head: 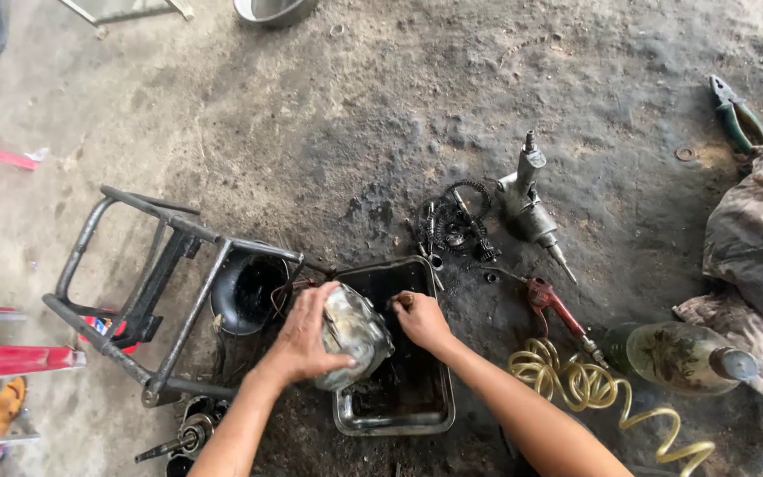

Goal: The person cleans a motorcycle engine casing by scrubbing it with a brush dipped in solvent, then scraping it with a screwdriver, and finally rinsing it with liquid from a bottle. The casing is held by hand throughout the process.

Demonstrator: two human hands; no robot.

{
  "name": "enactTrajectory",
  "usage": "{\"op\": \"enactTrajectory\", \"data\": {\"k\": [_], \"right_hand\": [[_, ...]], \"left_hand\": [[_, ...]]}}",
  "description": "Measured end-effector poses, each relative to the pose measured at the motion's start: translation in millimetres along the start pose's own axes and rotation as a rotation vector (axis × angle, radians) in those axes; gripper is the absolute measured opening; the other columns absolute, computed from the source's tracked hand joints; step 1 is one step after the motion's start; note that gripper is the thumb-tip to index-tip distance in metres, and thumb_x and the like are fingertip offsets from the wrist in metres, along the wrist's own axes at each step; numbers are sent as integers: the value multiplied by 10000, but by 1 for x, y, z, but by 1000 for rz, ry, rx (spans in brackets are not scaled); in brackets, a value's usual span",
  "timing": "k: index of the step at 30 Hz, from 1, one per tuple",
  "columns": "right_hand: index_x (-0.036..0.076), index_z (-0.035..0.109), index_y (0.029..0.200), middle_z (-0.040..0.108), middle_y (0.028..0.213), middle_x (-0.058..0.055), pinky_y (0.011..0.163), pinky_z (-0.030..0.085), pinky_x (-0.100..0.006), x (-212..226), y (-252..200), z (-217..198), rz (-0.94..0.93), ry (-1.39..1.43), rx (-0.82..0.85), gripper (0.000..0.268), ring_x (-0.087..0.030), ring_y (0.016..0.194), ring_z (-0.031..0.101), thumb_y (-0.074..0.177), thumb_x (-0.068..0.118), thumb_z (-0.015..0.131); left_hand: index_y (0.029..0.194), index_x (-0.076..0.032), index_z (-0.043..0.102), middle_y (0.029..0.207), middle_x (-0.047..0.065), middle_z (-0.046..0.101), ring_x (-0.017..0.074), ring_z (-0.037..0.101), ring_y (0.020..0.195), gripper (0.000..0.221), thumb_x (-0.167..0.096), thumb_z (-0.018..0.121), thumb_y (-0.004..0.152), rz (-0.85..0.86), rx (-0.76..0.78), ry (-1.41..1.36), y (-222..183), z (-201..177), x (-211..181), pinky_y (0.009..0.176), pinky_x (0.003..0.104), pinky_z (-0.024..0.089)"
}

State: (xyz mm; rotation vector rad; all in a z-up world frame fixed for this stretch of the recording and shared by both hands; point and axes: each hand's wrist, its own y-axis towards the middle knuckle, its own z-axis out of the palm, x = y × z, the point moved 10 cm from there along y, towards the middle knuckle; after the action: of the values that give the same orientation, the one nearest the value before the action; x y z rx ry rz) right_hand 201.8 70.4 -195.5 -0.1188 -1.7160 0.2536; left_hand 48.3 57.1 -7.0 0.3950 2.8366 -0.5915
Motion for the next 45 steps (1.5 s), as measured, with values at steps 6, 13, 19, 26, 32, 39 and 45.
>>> {"op": "enactTrajectory", "data": {"k": [6, 13, 19, 26, 32, 39, 45], "right_hand": [[8, 696, 903, 771, 830, -48, 705, 572, -299, 64, -27, -58, -112, 490, -109, 138, -117, 765, 700, 968, 109, 629], [20, 669, 871, 763, 874, -11, 751, 583, -275, 78, -49, -43, -56, 581, 42, 92, -99, 798, 701, 917, 89, 708], [12, 696, 969, 757, 885, -27, 725, 572, -261, 110, -42, -64, -282, 422, -16, 81, -82, 815, 682, 893, 36, 711], [-23, 676, 940, 782, 900, -48, 689, 572, -241, 108, -28, -44, -329, 394, 140, 50, -73, 783, 679, 933, 23, 693], [-9, 690, 941, 758, 794, -50, 623, 579, -272, 140, -13, -37, -312, 463, 70, 81, -88, 690, 693, 915, 59, 724], [2, 704, 932, 734, 793, -69, 663, 567, -308, 133, 7, -43, -289, 219, 44, 150, -119, 696, 681, 958, 150, 695], [-14, 723, 905, 771, 806, -99, 676, 551, -308, 93, 20, -65, -206, 294, -94, 148, -143, 719, 697, 951, 126, 711]], "left_hand": [[1505, -230, 202, 1416, 104, 407, 327, 408, 1362, 1375, -407, 1016, 411, 71, -33, 13, -5, 0, -27, 1166, 540, 316], [1470, -190, 256, 1433, 125, 406, 343, 393, 1386, 1294, -307, 1009, 425, 179, -152, -82, -2, -11, -41, 1188, 490, 332], [1495, -138, 273, 1450, 137, 406, 345, 385, 1407, 1285, -285, 1010, 453, 221, -123, -97, 3, -9, -38, 1202, 460, 318], [1516, -110, 220, 1460, 145, 362, 351, 341, 1428, 1344, -290, 1012, 444, 199, -4, -55, 7, -13, -40, 1205, 442, 301], [1577, -167, -24, 1607, 123, 206, 322, 203, 1519, 1507, -291, 1002, 479, 19, 155, -27, 10, -5, -40, 1265, 436, 161], [1565, -203, -295, 1695, 158, -56, 308, 17, 1577, 1649, -327, 1001, 553, -60, 245, -18, 16, 3, -40, 1294, 449, 47], [1580, -220, -158, 1671, 148, 43, 321, 90, 1559, 1588, -320, 1013, 513, -20, 213, -30, 16, 0, -36, 1282, 452, 104]]}}
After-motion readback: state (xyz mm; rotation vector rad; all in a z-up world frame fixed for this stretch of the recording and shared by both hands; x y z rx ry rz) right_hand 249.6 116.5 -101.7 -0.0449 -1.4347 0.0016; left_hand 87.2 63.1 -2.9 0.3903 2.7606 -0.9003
